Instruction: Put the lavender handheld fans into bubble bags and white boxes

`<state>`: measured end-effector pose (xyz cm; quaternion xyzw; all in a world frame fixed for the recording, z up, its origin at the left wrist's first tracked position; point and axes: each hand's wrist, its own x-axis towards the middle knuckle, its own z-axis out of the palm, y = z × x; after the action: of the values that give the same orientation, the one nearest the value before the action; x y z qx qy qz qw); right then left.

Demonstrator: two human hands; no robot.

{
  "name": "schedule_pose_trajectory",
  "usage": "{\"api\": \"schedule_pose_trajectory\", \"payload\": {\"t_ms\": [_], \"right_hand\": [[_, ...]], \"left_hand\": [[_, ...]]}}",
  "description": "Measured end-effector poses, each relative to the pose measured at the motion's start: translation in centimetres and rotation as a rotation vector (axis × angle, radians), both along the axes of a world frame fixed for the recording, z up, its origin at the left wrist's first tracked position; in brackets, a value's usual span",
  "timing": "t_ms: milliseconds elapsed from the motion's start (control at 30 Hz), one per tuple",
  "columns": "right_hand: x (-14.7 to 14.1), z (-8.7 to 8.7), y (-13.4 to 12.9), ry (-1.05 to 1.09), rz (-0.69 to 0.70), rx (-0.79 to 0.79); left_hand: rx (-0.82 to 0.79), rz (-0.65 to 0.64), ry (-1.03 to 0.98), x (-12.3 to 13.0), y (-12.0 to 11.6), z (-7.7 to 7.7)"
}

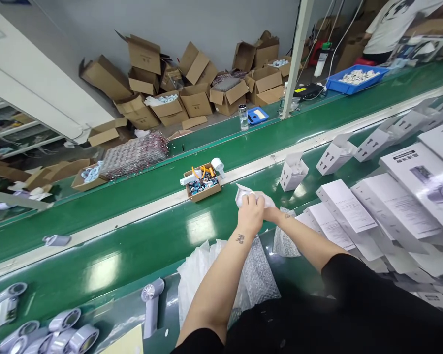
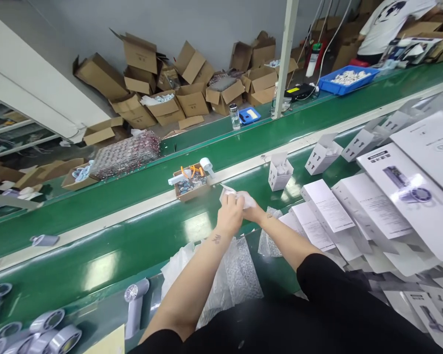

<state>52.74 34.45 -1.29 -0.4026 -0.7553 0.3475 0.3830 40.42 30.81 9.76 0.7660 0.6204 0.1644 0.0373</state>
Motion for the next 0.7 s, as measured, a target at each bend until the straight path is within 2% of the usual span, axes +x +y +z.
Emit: {"api": "schedule_pose_trajectory", "payload": {"t_ms": [33,133,200,267,333,433,500,600,700], "right_hand": [[0.4,0.0,0.0,0.007,0.001,-0.005],[1.4,0.0,0.2,0.054,0.001,-0.042],[1.7,0.0,0.3,0.099,0.027,-0.088],[1.9,0.1,0.5,0.131,0.053,-0.128],[1.9,0.1,0.7,0.139,0.063,-0.143],[2.0,0.2,0.9,0.127,0.057,-0.129],[2.2,0.5,1.0,0.117,0.059,-0.143],[2.9,1.3,1.8,0.116,0.067,-0.202],[3.8,1.9,3.8,0.139,0.101,-0.29]], "left_hand": [[-0.012,-0.004,-0.013,0.1,0.2,0.1],[-0.024,0.125,-0.085,-0.6,1.3,0.7],[-0.071,0.034,-0.053,-1.2,1.8,0.6],[-0.152,-0.108,0.042,-1.5,1.7,-0.2],[-0.202,-0.18,0.132,-1.8,1.5,-1.4],[-0.188,-0.178,0.224,-1.9,1.3,-3.2],[-0.203,-0.128,0.243,-1.7,1.3,-3.6],[-0.222,-0.094,0.174,-1.1,0.7,-2.7],[-0.06,-0.09,-0.033,-2.9,-1.4,-1.2]]}}
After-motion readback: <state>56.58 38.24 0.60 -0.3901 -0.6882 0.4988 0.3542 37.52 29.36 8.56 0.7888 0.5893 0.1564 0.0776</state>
